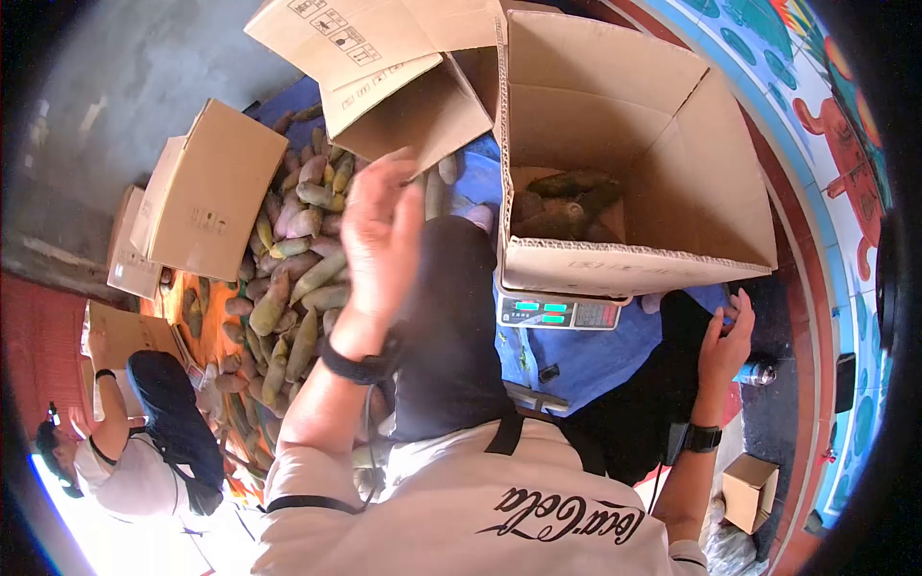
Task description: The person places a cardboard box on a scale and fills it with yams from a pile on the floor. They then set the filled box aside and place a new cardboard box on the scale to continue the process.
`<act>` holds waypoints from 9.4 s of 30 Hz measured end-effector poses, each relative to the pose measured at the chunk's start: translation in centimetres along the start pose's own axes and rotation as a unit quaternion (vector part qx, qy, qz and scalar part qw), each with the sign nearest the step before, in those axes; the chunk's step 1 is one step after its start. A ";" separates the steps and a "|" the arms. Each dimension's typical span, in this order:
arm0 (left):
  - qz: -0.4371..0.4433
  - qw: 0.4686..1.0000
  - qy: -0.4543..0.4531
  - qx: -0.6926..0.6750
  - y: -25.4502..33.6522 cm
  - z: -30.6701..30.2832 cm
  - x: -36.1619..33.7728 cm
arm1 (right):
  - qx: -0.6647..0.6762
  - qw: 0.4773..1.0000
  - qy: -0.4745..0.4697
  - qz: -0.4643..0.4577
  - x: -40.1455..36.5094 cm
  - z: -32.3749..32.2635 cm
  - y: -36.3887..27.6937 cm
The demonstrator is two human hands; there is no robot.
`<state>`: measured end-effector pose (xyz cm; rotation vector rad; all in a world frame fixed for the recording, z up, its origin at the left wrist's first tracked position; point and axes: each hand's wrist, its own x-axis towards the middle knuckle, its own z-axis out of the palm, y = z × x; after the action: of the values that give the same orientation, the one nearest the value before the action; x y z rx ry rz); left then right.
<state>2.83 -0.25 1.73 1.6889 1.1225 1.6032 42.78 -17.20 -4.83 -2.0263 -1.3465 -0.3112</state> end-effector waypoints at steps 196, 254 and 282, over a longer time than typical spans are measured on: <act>0.027 0.997 0.063 0.039 6.9 -3.9 1.6 | -0.012 0.998 0.017 -0.062 0.3 -0.7 -1.6; -0.550 0.627 -0.276 0.478 -23.8 -27.9 -31.8 | -0.111 0.987 -0.045 -0.104 0.6 0.0 -0.7; -0.433 0.675 -0.343 0.489 -31.3 -28.1 -35.7 | -0.120 0.988 -0.062 -0.073 0.8 0.2 -2.8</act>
<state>-28.72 -19.31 -39.31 1.5620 2.0145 -0.3654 40.64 -15.88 -3.42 -2.1765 -1.6049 -0.4365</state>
